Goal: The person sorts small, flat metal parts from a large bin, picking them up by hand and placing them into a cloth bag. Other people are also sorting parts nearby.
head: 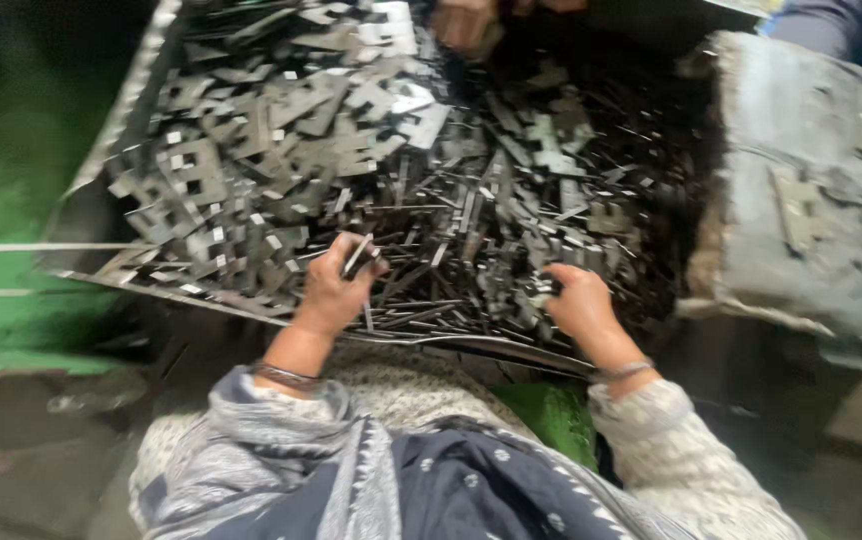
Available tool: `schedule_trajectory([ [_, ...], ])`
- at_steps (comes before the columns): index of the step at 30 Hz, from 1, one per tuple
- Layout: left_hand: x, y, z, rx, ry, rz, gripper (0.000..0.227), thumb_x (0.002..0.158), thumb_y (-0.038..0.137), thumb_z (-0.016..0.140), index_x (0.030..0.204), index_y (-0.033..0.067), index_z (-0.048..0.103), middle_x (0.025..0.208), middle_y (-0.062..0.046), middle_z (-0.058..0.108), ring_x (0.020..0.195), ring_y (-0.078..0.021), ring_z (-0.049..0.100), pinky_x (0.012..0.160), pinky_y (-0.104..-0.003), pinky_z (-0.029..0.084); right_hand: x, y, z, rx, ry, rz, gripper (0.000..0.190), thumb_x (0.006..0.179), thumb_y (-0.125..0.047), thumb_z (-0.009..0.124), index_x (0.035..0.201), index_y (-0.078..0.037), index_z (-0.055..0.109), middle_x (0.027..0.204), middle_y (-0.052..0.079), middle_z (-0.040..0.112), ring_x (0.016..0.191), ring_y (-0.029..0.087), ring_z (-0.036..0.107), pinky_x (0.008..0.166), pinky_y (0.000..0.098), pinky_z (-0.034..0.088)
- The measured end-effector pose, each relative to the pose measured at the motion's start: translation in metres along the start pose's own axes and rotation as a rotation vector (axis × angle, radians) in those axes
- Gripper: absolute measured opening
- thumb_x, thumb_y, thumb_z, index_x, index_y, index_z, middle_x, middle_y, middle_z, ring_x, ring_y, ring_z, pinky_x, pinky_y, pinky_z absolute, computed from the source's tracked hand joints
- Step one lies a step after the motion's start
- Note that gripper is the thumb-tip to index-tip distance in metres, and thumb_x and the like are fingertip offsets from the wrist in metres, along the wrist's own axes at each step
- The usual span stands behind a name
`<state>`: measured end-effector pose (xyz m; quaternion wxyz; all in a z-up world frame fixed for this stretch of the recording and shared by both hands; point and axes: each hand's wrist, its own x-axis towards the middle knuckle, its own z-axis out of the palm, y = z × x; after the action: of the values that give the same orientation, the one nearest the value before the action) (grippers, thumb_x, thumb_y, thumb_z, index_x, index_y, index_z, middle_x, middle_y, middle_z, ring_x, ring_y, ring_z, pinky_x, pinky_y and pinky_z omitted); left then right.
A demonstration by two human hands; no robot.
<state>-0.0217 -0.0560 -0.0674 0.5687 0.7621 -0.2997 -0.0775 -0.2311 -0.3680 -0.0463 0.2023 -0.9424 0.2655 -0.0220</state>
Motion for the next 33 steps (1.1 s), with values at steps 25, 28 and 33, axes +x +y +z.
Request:
schedule_trajectory([
  [25, -0.013, 0.064, 0.048, -0.978, -0.217, -0.546, 0.047, 0.095, 0.039, 0.071, 0.131, 0.0095, 0.062, 0.114, -0.006, 0.069, 0.103, -0.0180, 0.058, 0.086, -0.034, 0.044, -0.010, -0.095, -0.003, 1.266, -0.162, -0.056, 0.047, 0.098, -0.003, 0.066, 0.144, 0.005, 0.058, 0.106, 0.008, 0.064, 0.087, 0.012, 0.063, 0.080, 0.0299, 0.055],
  [28, 0.006, 0.033, -0.012, 0.215, 0.028, -0.105, 0.053, 0.085, 0.044, 0.076, 0.119, 0.0028, 0.071, 0.117, -0.020, 0.072, 0.106, -0.0334, 0.069, 0.089, -0.045, 0.055, 0.021, -0.018, -0.052, 1.745, -0.156, 0.241, 0.034, 0.097, -0.002, 0.066, 0.130, 0.006, 0.064, 0.092, 0.005, 0.064, 0.075, 0.012, 0.062, 0.069, 0.0255, 0.055],
  [33, -0.007, -0.040, -0.065, 1.151, -0.019, -0.099, 0.039, 0.074, 0.034, 0.081, 0.100, 0.0057, 0.073, 0.099, -0.012, 0.071, 0.096, -0.0342, 0.066, 0.078, -0.049, 0.051, 0.061, 0.154, -0.134, 0.652, 0.827, -0.084, 0.028, 0.088, 0.006, 0.060, 0.116, 0.006, 0.067, 0.111, 0.017, 0.074, 0.097, 0.027, 0.070, 0.087, 0.0354, 0.056],
])
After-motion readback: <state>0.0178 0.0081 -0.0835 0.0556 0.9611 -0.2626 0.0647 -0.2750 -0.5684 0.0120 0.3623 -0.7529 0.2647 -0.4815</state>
